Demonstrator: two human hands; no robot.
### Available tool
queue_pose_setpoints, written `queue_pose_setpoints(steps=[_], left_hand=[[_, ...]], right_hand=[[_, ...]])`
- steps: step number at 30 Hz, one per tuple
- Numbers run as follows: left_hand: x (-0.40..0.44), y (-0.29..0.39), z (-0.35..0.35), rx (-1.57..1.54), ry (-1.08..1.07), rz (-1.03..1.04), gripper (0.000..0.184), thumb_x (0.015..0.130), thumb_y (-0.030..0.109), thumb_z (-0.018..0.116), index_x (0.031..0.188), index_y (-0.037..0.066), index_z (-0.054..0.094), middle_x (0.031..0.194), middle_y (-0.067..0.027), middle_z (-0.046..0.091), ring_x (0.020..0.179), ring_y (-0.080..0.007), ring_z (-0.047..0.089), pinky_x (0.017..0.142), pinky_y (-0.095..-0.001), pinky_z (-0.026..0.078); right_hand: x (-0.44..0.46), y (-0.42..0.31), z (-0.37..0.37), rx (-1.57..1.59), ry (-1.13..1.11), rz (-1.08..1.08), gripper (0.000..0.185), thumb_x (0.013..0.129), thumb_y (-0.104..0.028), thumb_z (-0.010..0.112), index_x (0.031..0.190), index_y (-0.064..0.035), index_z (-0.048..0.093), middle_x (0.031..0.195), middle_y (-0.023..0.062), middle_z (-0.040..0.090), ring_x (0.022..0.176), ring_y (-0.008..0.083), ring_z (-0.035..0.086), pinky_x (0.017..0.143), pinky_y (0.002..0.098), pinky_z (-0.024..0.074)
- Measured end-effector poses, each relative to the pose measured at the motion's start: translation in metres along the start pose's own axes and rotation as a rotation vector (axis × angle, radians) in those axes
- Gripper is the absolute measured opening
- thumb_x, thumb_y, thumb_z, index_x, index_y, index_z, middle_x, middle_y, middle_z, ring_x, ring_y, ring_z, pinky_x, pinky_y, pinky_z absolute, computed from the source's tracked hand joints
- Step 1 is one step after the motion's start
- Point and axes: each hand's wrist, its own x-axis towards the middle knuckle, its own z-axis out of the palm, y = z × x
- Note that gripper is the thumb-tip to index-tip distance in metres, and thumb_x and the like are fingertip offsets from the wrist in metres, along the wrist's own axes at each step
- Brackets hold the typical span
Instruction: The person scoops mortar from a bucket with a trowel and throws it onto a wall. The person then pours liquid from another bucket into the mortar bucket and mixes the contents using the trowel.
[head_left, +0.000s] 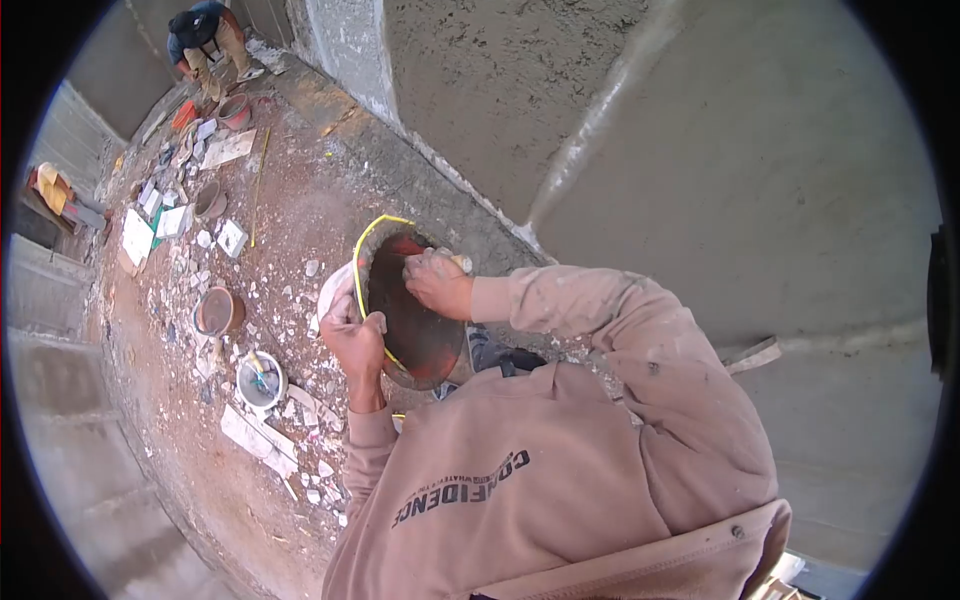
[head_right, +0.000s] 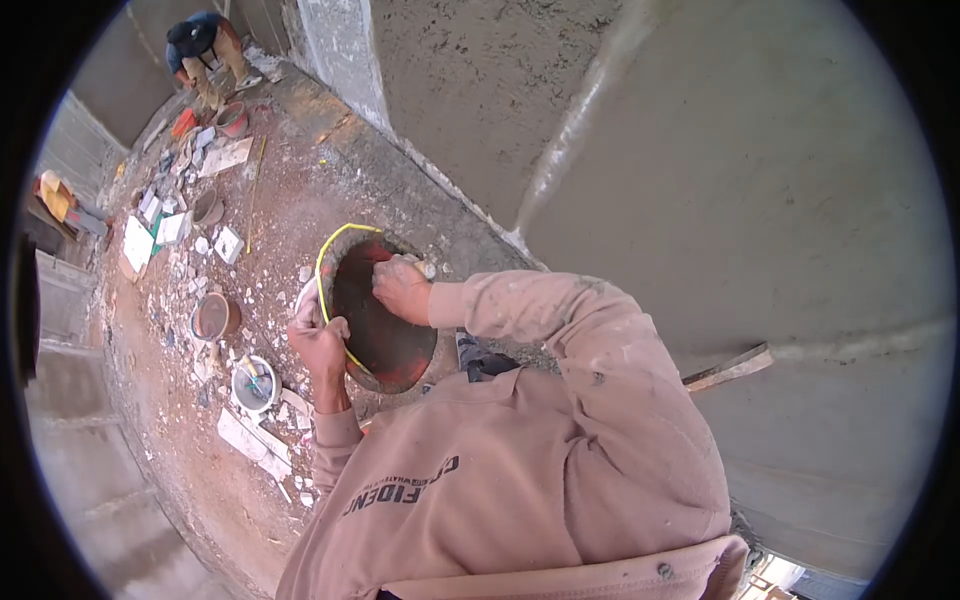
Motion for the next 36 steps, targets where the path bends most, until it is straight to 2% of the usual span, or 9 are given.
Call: queue_pose_setpoints(steps=[5,9,12,14,16,24,25,28,36], left_hand=[[0.008,0.037,0.008,-0.035,-0.088,0.052,0.023,0.053,-0.014,0.052,0.057,0.0,0.034,0.126,-0.018,0.069,0.073,-0.0083,0.054,0.047,-0.0207,0.037],[0.002,0.036,0.008,-0.093,-0.105,0.008,0.015,0.055,-0.015,0.054,0.06,-0.003,0.046,0.121,-0.0188,0.07,0.063,-0.0053,0.046,0.045,-0.0223,0.033],[-0.004,0.024,0.002,-0.164,-0.009,-0.001,0.044,0.057,-0.015,0.053,0.097,-0.01,0.07,0.111,-0.0119,0.071,0.062,-0.0052,0.051,0.044,-0.0211,0.039],[-0.005,0.031,-0.003,-0.268,0.104,-0.082,0.055,0.057,-0.015,0.05,0.108,-0.009,0.07,0.112,-0.01,0.07,0.068,-0.0072,0.057,0.046,-0.019,0.042],[-0.002,0.02,-0.014,-0.279,0.132,-0.061,0.071,0.06,-0.016,0.048,0.129,-0.008,0.063,0.104,-0.007,0.069,0.067,-0.0063,0.058,0.046,-0.0186,0.042],[0.027,0.002,-0.041,-0.481,0.288,-0.033,0.077,0.057,-0.021,0.045,0.132,-0.009,0.059,0.111,-0.0115,0.069,0.069,-0.0086,0.06,0.049,-0.0182,0.044],[0.032,-0.002,-0.043,-0.484,0.311,-0.024,0.079,0.056,-0.021,0.045,0.133,-0.01,0.058,0.112,-0.0121,0.07,0.071,-0.0088,0.061,0.049,-0.0177,0.044],[0.04,-0.019,-0.056,-0.418,0.37,-0.062,0.079,0.056,-0.019,0.046,0.134,-0.009,0.058,0.106,-0.0101,0.068,0.071,-0.0094,0.06,0.048,-0.0179,0.043],[0.092,-0.09,-0.059,-0.275,0.583,-0.121,0.074,0.057,-0.018,0.047,0.129,-0.009,0.059,0.095,-0.0078,0.064,0.067,-0.011,0.058,0.047,-0.0195,0.043]], right_hand=[[-0.011,0.003,-0.069,0.454,-0.674,0.159,0.031,0.085,-0.026,0.066,0.103,-0.0006,0.07,0.094,0.0185,0.072,0.1,0.0387,0.069,0.084,0.0455,0.0543],[-0.032,-0.012,-0.06,0.933,-0.674,0.285,0.039,0.089,-0.028,0.063,0.111,0.0042,0.067,0.106,0.0257,0.07,0.106,0.0449,0.066,0.091,0.0488,0.0516],[-0.041,-0.033,-0.049,1.185,-0.486,0.403,0.041,0.092,-0.028,0.062,0.117,0.0045,0.066,0.111,0.0287,0.069,0.11,0.0461,0.064,0.094,0.0485,0.0501],[-0.027,-0.034,-0.06,1.277,-0.367,0.456,0.042,0.094,-0.028,0.061,0.12,0.0039,0.065,0.114,0.0297,0.068,0.111,0.0465,0.063,0.095,0.0485,0.0495],[-0.02,-0.021,-0.064,1.199,-0.338,0.439,0.04,0.095,-0.027,0.06,0.12,0.004,0.065,0.114,0.0289,0.068,0.11,0.0461,0.064,0.094,0.0484,0.0492],[0.014,0.073,-0.148,0.998,-0.429,0.383,0.045,0.088,-0.03,0.074,0.119,0.0022,0.064,0.106,0.0242,0.07,0.103,0.0384,0.067,0.088,0.0455,0.0504],[0.014,0.089,-0.153,0.927,-0.334,0.321,0.049,0.087,-0.035,0.076,0.118,0.0006,0.063,0.097,0.0182,0.07,0.091,0.0326,0.068,0.08,0.0433,0.0503],[0.038,0.132,-0.218,0.774,-0.355,0.24,0.051,0.087,-0.036,0.076,0.119,0.0012,0.063,0.098,0.0196,0.07,0.093,0.0337,0.068,0.081,0.0432,0.0504],[0.111,0.23,-0.411,0.428,-0.31,-0.18,0.04,0.103,-0.037,0.055,0.104,0.0026,0.055,0.084,0.0205,0.062,0.082,0.0403,0.061,0.073,0.049,0.0444]])
